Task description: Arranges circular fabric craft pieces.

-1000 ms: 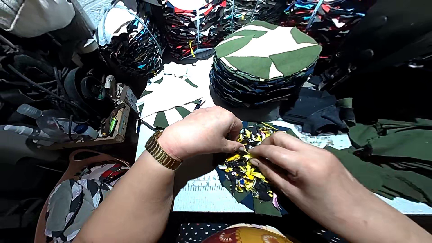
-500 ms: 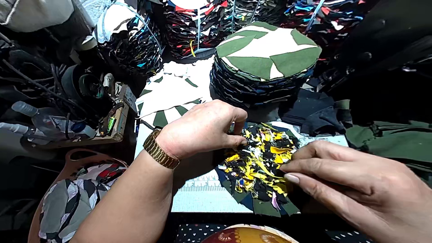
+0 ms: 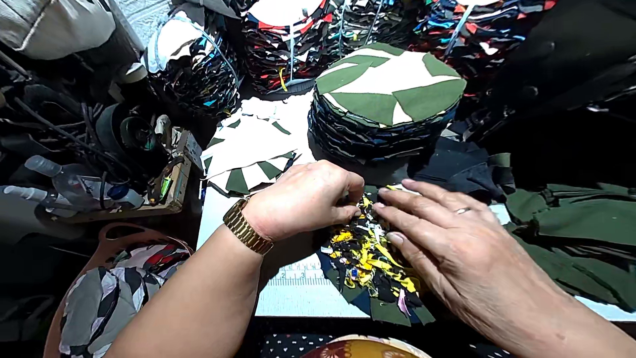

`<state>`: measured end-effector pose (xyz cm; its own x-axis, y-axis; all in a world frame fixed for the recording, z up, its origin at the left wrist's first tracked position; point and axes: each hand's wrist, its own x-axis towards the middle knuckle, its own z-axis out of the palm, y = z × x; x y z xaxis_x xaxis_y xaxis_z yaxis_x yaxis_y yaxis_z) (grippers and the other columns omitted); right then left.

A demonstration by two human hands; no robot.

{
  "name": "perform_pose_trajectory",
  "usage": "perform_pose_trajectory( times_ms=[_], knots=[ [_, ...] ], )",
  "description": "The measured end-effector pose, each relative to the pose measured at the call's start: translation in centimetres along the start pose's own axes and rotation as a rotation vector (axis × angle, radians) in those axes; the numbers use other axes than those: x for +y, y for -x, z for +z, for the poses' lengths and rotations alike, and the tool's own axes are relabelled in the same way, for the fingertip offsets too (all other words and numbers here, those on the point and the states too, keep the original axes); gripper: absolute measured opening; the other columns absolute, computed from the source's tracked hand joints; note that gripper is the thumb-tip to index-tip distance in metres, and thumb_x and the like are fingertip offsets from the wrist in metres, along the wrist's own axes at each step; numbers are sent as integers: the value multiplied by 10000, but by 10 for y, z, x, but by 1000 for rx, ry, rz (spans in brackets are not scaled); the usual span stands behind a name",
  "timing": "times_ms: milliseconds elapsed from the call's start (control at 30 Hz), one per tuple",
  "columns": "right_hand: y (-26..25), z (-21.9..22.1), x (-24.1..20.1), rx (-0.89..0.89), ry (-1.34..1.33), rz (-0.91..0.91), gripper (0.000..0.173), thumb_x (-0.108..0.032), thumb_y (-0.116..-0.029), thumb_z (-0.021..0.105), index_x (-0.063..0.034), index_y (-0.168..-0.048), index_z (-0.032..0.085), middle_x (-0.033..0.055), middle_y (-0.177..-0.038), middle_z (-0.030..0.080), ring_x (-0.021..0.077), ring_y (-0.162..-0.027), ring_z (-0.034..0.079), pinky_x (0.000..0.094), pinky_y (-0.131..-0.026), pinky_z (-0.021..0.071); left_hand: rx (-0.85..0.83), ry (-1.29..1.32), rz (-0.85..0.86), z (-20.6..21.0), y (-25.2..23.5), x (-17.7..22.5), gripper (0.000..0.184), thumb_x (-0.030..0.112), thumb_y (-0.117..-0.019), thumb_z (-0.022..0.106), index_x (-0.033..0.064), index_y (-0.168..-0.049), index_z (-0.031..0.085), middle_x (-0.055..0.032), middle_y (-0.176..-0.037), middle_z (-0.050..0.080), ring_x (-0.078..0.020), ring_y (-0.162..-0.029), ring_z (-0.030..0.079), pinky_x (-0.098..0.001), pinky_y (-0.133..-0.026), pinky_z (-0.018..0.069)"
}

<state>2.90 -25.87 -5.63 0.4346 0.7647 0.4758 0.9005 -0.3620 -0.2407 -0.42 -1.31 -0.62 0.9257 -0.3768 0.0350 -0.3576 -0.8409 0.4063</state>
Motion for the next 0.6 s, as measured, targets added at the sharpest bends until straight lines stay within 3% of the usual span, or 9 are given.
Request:
perform_pose_trajectory(
  times_ms=[67,133,200,267,367,467,600],
  knots=[
    [-5,-6,-5,16,-32,1,453,-342,-1066,391,-126,-1279,727,102,-1414,629,345,-1405,498,575,-1129,399,-5,63,4,-3,0,-3,159,279,-957,722,143,-1032,754,17,-746,669,-112,-654,607,-376,-643,529],
    [-8,-3,-10,-35,-40,4,509,-404,-1077,344,-155,-1385,663,89,-1516,548,326,-1470,423,567,-1189,342,24,138,20,-8,3,-10,161,241,-973,698,113,-1054,752,16,-686,638,-91,-579,564,-329,-577,507],
    [-6,10,-11,-127,6,7,629,-496,-1076,260,-131,-1496,552,118,-1609,429,340,-1523,328,593,-1215,273,78,157,39,-14,5,-19,139,204,-979,664,91,-1013,737,30,-623,572,-63,-528,502,-272,-516,447],
    [-3,21,-9,-190,59,12,688,-518,-1066,218,-99,-1541,488,141,-1634,385,352,-1539,293,615,-1216,245,77,143,18,-20,9,-23,122,181,-965,658,86,-967,734,38,-598,536,-55,-512,466,-255,-497,404],
    [-3,23,-8,-220,84,6,693,-510,-1065,211,-90,-1548,477,146,-1631,389,353,-1534,306,617,-1215,250,-136,183,-67,-30,16,-19,85,161,-907,735,93,-856,733,29,-606,579,-52,-510,495,-251,-484,415],
    [-6,19,-9,-218,75,16,693,-527,-1063,202,-121,-1541,497,142,-1619,409,356,-1526,323,634,-1210,249,-306,180,-111,-30,15,-5,205,240,-875,815,109,-757,711,32,-597,578,-54,-524,507,-260,-490,411],
    [-10,18,-24,-201,67,33,703,-538,-1067,200,-103,-1520,517,141,-1625,401,347,-1533,311,633,-1219,235,-366,58,-138,-20,8,15,198,318,-877,818,160,-796,730,55,-670,624,-83,-613,571,-351,-574,492]
  ],
)
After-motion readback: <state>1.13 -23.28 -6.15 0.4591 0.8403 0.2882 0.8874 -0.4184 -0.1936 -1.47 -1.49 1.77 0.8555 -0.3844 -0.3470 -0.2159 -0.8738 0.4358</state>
